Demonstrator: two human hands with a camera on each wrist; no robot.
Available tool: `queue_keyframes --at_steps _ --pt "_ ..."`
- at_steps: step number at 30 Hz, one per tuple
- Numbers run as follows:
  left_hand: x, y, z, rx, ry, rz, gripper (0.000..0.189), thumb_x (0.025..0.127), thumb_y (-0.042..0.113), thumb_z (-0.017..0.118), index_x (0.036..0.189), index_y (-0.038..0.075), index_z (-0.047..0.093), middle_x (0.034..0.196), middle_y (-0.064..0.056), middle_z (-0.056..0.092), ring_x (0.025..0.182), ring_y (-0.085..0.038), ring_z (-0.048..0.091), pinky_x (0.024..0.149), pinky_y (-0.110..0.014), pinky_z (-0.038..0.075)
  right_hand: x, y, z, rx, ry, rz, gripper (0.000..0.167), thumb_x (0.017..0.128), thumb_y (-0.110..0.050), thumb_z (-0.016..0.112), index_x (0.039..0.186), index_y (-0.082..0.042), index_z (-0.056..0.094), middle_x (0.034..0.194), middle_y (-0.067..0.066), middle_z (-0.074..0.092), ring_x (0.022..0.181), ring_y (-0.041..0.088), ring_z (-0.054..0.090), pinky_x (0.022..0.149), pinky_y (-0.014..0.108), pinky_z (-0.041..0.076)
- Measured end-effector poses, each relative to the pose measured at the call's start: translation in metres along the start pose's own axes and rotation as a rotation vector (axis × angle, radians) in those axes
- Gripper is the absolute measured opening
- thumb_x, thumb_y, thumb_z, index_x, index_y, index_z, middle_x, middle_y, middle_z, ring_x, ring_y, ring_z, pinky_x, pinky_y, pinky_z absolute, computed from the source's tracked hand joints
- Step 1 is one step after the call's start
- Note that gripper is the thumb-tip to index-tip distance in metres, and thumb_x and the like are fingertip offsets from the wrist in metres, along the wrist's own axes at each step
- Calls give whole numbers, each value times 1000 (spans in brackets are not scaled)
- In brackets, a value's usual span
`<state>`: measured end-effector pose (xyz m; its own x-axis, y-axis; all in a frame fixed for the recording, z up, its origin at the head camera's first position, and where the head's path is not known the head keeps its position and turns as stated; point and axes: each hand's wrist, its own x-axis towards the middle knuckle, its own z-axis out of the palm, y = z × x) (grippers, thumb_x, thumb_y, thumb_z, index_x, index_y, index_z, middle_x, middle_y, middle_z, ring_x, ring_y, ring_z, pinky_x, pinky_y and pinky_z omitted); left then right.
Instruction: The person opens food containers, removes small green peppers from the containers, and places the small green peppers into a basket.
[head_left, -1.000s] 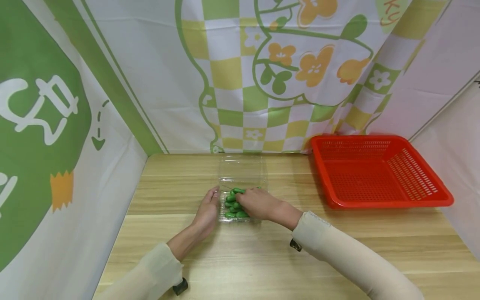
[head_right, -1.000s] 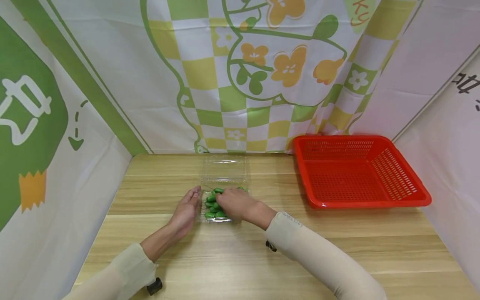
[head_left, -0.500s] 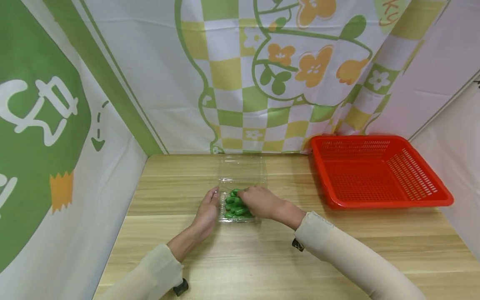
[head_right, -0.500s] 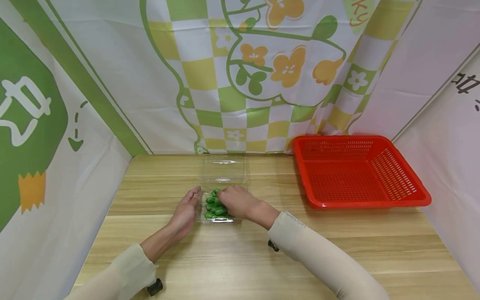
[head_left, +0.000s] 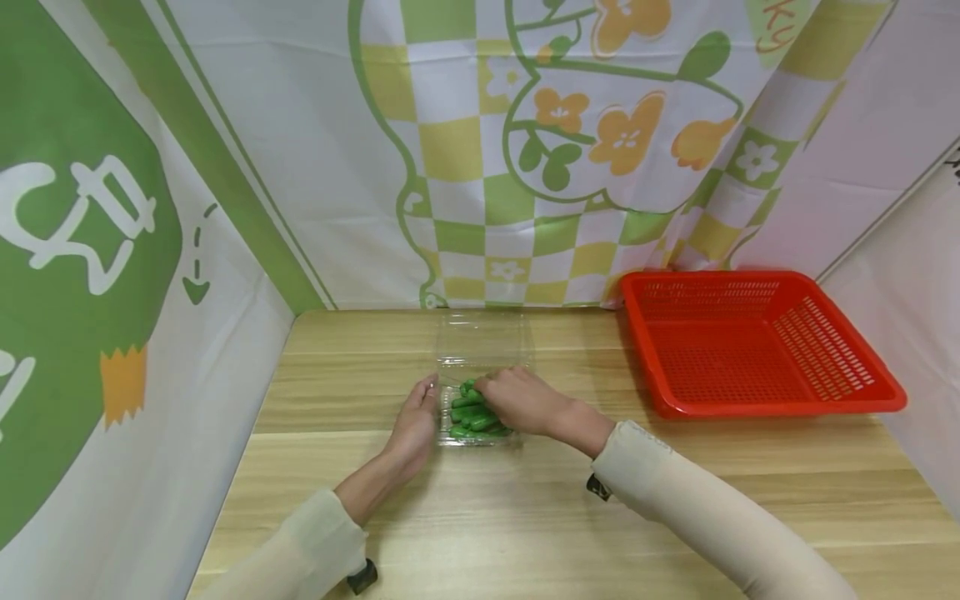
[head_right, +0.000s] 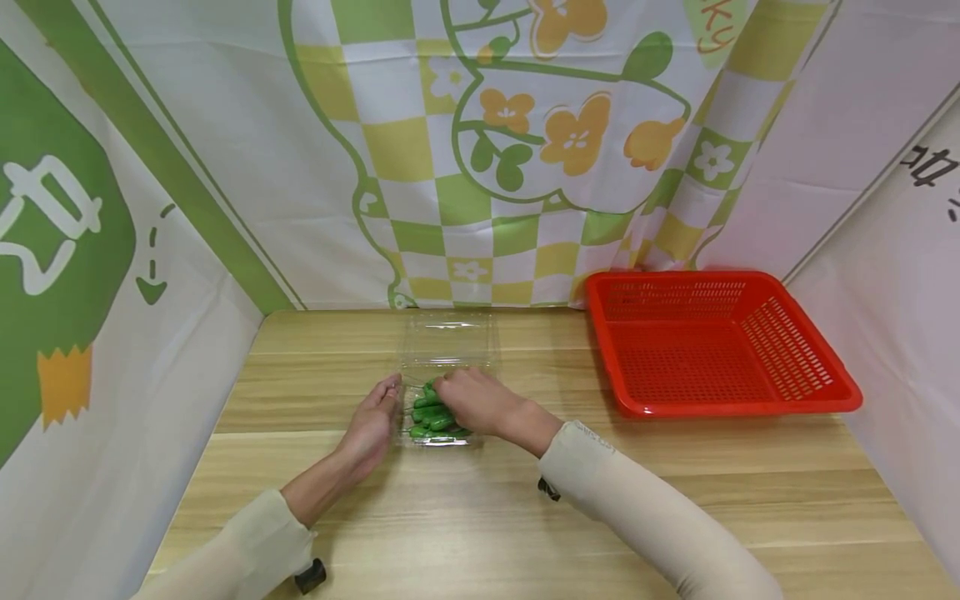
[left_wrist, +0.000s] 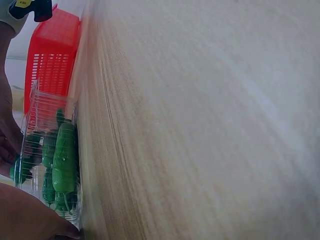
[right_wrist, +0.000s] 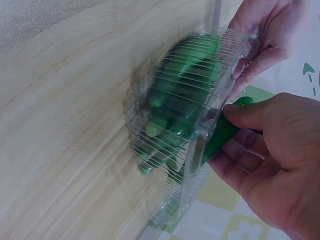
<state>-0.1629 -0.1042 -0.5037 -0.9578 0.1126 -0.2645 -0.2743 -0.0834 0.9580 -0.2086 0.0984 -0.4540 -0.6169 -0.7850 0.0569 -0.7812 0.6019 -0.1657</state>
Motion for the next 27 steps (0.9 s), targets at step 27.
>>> queue_keyframes --at_steps 27 --pt "0 1 2 -18 15 14 55 116 14 25 167 -4 12 175 -26 6 162 -44 0 133 -59 0 -13 13 -69 14 72 38 13 106 -3 59 94 -3 64 72 2 59 65 15 60 58 32 55"
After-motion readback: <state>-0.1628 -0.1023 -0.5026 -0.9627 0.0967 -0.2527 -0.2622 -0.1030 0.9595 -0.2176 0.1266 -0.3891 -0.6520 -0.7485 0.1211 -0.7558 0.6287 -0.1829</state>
